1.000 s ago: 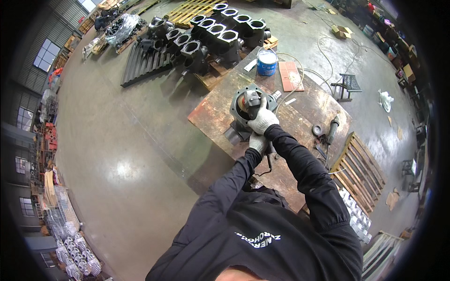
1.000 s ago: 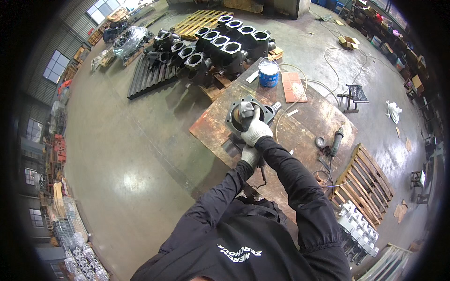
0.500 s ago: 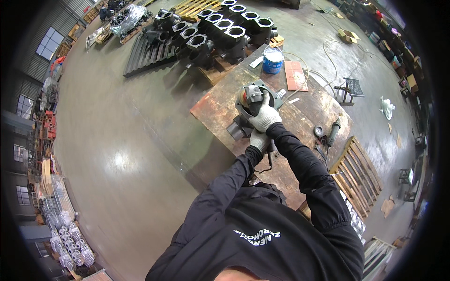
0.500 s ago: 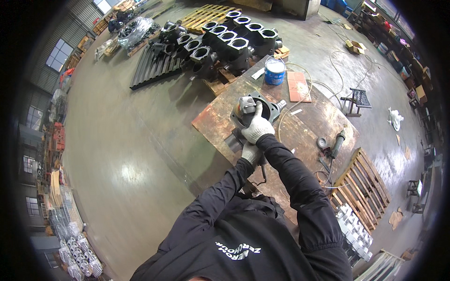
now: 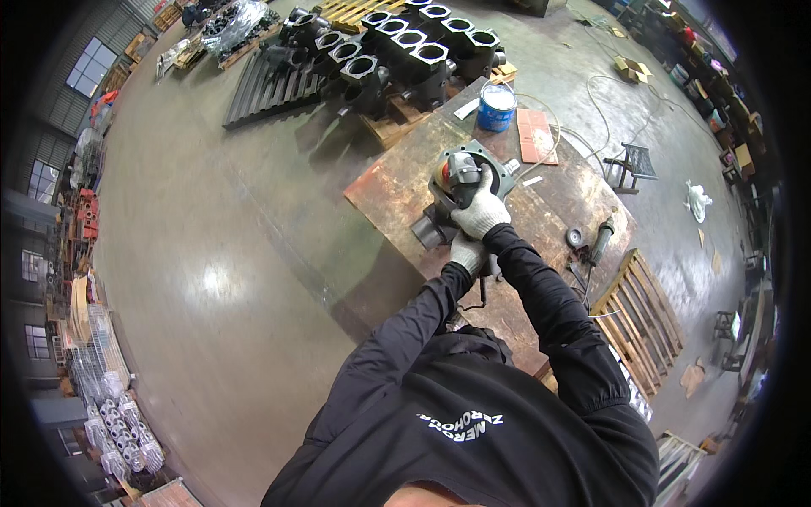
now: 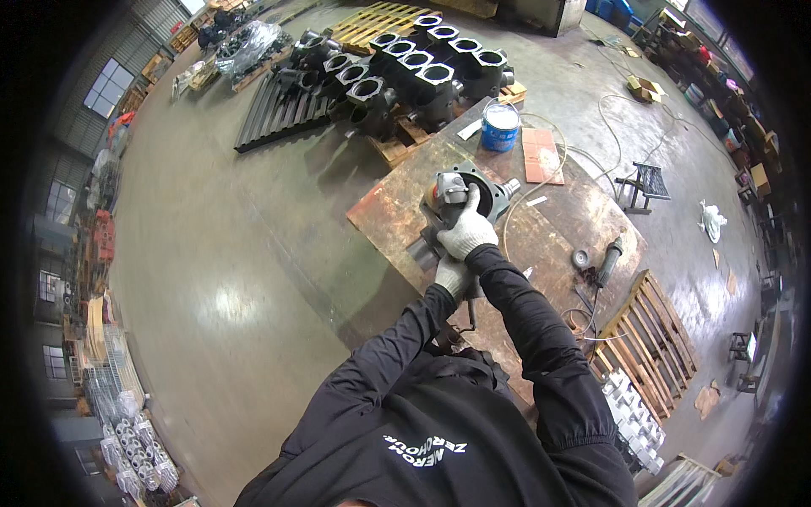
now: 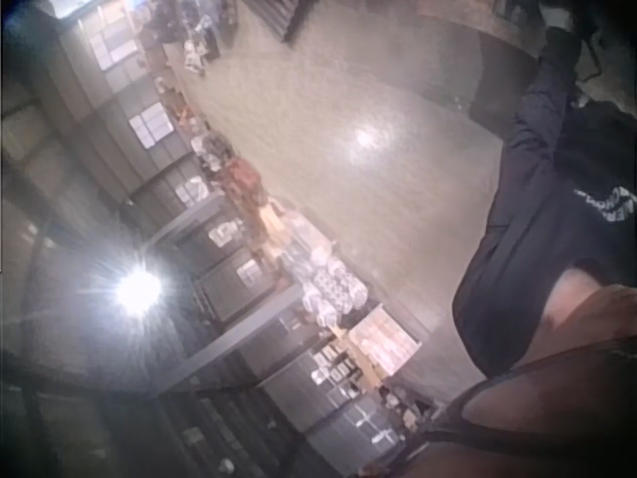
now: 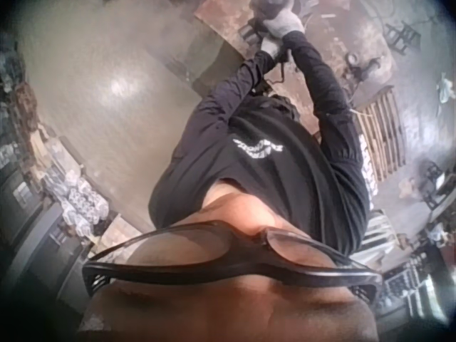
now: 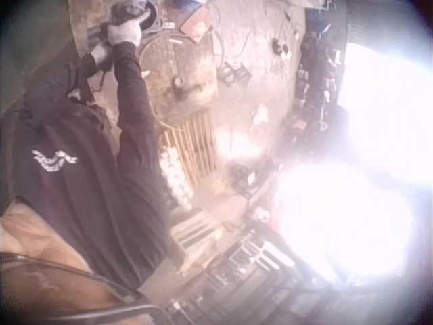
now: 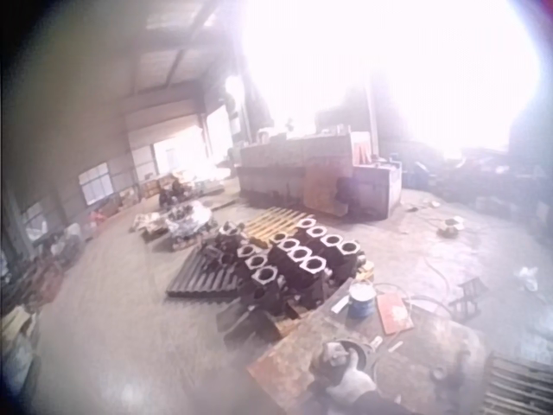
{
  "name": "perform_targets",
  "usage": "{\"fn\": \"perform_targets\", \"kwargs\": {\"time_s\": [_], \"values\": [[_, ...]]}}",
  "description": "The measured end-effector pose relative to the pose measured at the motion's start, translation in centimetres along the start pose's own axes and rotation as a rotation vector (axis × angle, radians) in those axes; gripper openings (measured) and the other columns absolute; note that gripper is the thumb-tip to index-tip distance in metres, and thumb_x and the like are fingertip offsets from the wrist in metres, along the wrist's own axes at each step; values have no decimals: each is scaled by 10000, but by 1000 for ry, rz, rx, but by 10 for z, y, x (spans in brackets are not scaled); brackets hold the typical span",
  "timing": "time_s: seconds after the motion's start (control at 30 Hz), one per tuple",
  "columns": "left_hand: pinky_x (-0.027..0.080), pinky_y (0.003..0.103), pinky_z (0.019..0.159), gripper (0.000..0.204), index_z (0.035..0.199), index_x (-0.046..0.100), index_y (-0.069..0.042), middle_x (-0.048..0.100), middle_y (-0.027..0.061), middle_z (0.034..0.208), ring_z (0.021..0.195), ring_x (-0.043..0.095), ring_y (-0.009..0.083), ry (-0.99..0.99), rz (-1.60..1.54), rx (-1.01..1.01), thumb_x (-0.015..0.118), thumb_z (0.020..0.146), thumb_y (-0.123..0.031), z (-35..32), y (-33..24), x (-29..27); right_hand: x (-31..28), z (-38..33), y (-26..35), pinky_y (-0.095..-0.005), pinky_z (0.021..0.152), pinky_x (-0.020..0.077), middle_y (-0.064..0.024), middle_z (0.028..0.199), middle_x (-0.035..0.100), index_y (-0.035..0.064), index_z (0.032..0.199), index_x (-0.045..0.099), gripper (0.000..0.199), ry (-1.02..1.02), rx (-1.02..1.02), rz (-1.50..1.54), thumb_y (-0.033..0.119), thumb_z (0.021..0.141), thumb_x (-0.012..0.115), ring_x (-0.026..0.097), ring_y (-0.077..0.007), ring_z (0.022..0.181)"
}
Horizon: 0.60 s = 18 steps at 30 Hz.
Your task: The person uses an angle grinder to smooth the exterior and interior surfaces of a large metal pipe fitting on a workbench. They rotate the part and reposition it to access different areas, then switch to a smaller rotary tool to finish the interior bore before returning to the angle grinder for additional exterior grinding.
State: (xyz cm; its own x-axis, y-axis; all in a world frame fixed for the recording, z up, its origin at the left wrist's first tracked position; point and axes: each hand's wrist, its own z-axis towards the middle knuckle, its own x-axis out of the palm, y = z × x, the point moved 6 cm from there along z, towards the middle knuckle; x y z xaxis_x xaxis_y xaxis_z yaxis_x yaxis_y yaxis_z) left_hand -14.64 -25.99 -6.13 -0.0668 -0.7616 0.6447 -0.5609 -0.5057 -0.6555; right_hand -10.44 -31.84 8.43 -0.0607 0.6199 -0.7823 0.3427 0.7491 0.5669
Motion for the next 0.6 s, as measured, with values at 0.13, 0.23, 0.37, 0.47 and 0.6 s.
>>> {"fn": "perform_targets", "kwargs": {"time_s": [0.13,0.23,0.37,0.47,0.6], "values": [[429,388,1092,429,1460,429,-37,538,150,1443,1296,537,276,-3,-127,-27,416,1035,-92,11,14,-5,-2,-1,1,-413,889,566,-323,1154,667,-28,1570,-69,1171,1,19,23,290,771,726,717,-405,979],[439,388,1082,442,1461,426,-42,540,140,1438,1286,541,271,1,-34,-61,451,1020,-66,11,16,-3,-1,1,-2,-431,870,572,-328,1131,672,-26,1569,-49,1153,11,41,13,279,771,726,717,-409,974],[457,401,1061,458,1451,433,-62,543,135,1416,1260,551,269,-20,-80,-85,499,998,-37,0,16,3,3,2,-11,-424,891,565,-328,1097,683,-34,1569,-69,1194,36,55,-4,294,754,740,713,-416,982],[463,426,1044,426,1434,447,-82,544,141,1390,1243,552,280,-81,74,-50,495,1011,-88,-2,25,0,10,3,-19,-421,919,552,-341,1105,677,-42,1568,-96,1237,79,78,-73,315,740,750,705,-429,999],[478,455,1003,389,1417,461,-103,547,147,1372,1219,556,304,16,-305,-159,472,1036,-183,23,64,-17,14,8,-21,-433,919,547,-345,1114,673,-42,1574,-64,1207,54,33,-90,321,753,743,696,-444,1020]]}}
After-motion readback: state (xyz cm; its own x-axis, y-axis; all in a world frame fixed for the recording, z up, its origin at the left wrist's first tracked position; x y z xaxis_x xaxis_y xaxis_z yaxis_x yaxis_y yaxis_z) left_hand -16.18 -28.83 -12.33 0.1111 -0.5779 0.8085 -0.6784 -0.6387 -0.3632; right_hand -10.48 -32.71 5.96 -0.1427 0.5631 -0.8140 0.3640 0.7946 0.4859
